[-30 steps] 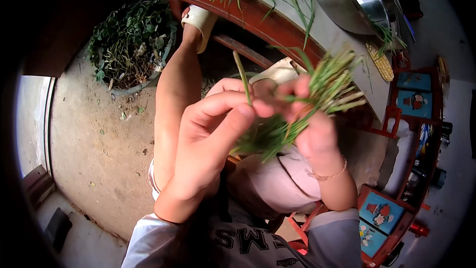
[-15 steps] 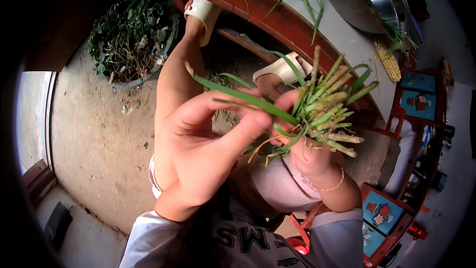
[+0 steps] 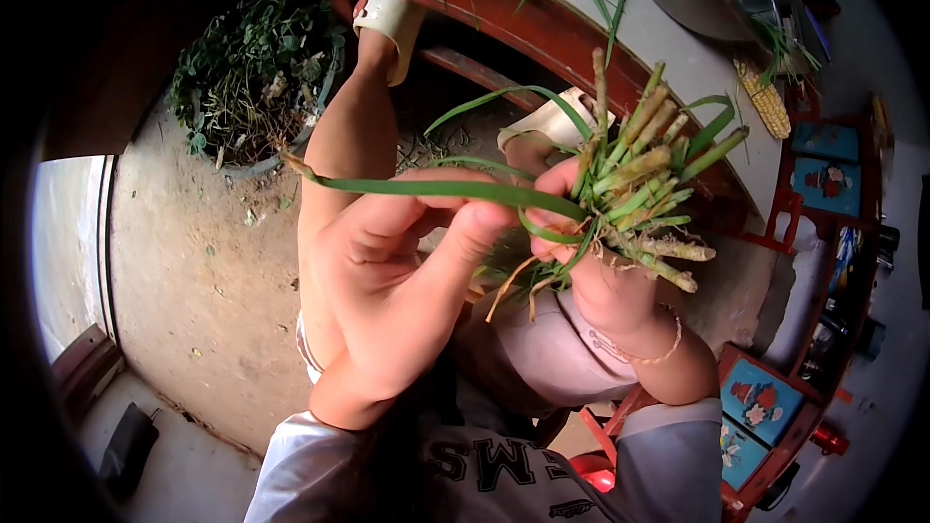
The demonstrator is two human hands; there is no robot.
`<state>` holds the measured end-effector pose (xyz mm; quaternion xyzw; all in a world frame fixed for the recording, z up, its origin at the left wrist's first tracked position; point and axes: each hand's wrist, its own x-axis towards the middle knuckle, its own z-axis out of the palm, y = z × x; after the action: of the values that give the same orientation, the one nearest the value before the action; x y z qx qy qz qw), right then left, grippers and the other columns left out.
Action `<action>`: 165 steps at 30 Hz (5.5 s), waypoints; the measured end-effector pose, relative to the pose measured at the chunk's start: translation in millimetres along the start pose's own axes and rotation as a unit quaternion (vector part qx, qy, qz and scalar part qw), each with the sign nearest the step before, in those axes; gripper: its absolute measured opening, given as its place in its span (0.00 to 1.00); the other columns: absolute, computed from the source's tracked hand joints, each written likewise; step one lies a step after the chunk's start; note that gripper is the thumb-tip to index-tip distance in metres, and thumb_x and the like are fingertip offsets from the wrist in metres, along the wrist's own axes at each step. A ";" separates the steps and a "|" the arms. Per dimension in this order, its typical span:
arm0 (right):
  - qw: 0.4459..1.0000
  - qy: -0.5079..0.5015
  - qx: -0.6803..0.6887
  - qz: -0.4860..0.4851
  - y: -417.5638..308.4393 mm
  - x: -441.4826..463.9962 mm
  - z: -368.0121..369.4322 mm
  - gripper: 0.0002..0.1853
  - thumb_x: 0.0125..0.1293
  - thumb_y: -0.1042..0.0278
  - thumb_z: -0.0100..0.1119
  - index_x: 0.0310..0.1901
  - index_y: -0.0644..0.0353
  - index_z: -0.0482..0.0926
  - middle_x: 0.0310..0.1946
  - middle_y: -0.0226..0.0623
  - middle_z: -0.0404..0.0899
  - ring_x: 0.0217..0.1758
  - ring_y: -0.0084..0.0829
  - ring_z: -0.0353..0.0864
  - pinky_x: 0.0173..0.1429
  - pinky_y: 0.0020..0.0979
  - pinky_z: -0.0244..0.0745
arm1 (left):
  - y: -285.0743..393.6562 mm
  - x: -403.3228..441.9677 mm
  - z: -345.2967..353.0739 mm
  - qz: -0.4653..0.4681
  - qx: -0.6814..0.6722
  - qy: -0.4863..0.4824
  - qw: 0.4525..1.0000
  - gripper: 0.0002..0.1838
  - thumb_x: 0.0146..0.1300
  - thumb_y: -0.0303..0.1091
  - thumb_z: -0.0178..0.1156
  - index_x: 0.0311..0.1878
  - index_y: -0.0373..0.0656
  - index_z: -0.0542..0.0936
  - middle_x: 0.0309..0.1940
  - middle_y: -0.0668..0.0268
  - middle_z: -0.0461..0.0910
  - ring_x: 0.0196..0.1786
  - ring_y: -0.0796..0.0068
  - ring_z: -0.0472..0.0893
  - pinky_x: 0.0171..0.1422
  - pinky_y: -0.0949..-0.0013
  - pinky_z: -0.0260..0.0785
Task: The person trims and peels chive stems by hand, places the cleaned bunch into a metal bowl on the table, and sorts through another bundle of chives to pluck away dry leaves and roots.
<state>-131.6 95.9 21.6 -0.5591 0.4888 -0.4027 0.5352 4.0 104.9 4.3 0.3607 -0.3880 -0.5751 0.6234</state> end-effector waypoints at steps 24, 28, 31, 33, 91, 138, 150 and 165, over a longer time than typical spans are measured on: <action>0.998 0.000 -0.020 -0.055 13.1 -8.1 -3.8 0.10 0.53 0.73 0.57 0.37 0.64 0.70 0.30 0.33 0.72 0.33 0.24 0.72 0.35 0.24 0.68 | 6.5 -0.6 5.7 -0.030 -0.005 0.028 0.999 0.05 0.52 0.17 0.54 0.33 0.31 0.72 0.30 0.65 0.74 0.33 0.83 0.74 0.39 0.82 0.65; 0.998 -0.008 -0.059 -0.036 6.4 -6.0 -2.1 0.07 0.58 0.69 0.53 0.30 0.63 0.68 0.22 0.25 0.64 0.24 0.13 0.60 0.27 0.15 0.55 | 8.9 0.4 6.1 -0.019 -0.012 0.022 1.000 0.04 0.53 0.18 0.54 0.33 0.32 0.72 0.30 0.65 0.74 0.33 0.83 0.74 0.39 0.83 0.65; 0.999 -0.012 -0.022 -0.035 5.0 -4.5 0.1 0.08 0.57 0.68 0.53 0.29 0.63 0.68 0.21 0.24 0.64 0.24 0.13 0.60 0.27 0.15 0.55 | 9.4 0.3 3.9 -0.017 0.019 0.010 1.000 0.04 0.53 0.19 0.54 0.33 0.32 0.72 0.30 0.66 0.74 0.34 0.83 0.74 0.39 0.83 0.65; 0.998 -0.013 0.058 -0.020 8.2 -5.0 1.6 0.08 0.57 0.67 0.53 0.29 0.63 0.68 0.21 0.24 0.64 0.24 0.13 0.60 0.27 0.15 0.55 | 10.2 0.4 3.5 -0.019 0.007 0.010 1.000 0.04 0.52 0.18 0.54 0.33 0.32 0.72 0.30 0.66 0.75 0.34 0.84 0.73 0.39 0.83 0.65; 0.955 0.078 0.266 0.105 -3.8 16.7 -40.0 0.09 0.60 0.64 0.46 0.34 0.62 0.69 0.18 0.27 0.63 0.21 0.19 0.58 0.29 0.20 0.55 | 10.0 28.4 -46.7 -0.034 -0.569 0.073 0.819 0.09 0.65 0.33 0.41 0.39 0.39 0.69 0.25 0.69 0.68 0.30 0.75 0.69 0.46 0.70 0.66; 0.977 -0.149 0.149 0.037 -11.1 14.1 46.3 0.19 0.46 0.79 0.62 0.41 0.69 0.68 0.33 0.34 0.72 0.36 0.24 0.74 0.38 0.24 0.70 | 21.6 28.7 -55.7 -0.074 -0.789 -0.100 0.602 0.05 0.61 0.29 0.41 0.30 0.44 0.65 0.14 0.76 0.55 0.12 0.89 0.51 0.14 0.81 0.43; 0.968 -0.078 0.216 0.105 -2.9 11.3 31.0 0.10 0.50 0.77 0.53 0.36 0.65 0.69 0.31 0.34 0.71 0.31 0.19 0.71 0.32 0.18 0.66 | 35.7 32.5 -79.9 -0.023 -0.851 -0.077 0.519 0.04 0.59 0.27 0.42 0.29 0.41 0.65 0.12 0.75 0.55 0.11 0.90 0.50 0.11 0.83 0.40; 0.984 0.041 0.159 0.071 7.2 23.8 -25.9 0.07 0.55 0.72 0.49 0.33 0.67 0.73 0.28 0.37 0.75 0.26 0.19 0.68 0.34 0.21 0.64 | 44.0 32.5 -112.1 0.025 -0.901 -0.110 0.418 0.03 0.58 0.28 0.40 0.30 0.42 0.63 0.12 0.73 0.56 0.11 0.90 0.54 0.09 0.82 0.43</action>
<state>-152.9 67.7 15.4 -0.4134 0.4784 -0.4587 0.6243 125.2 76.3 -3.2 -0.4846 0.2783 -0.6140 0.5574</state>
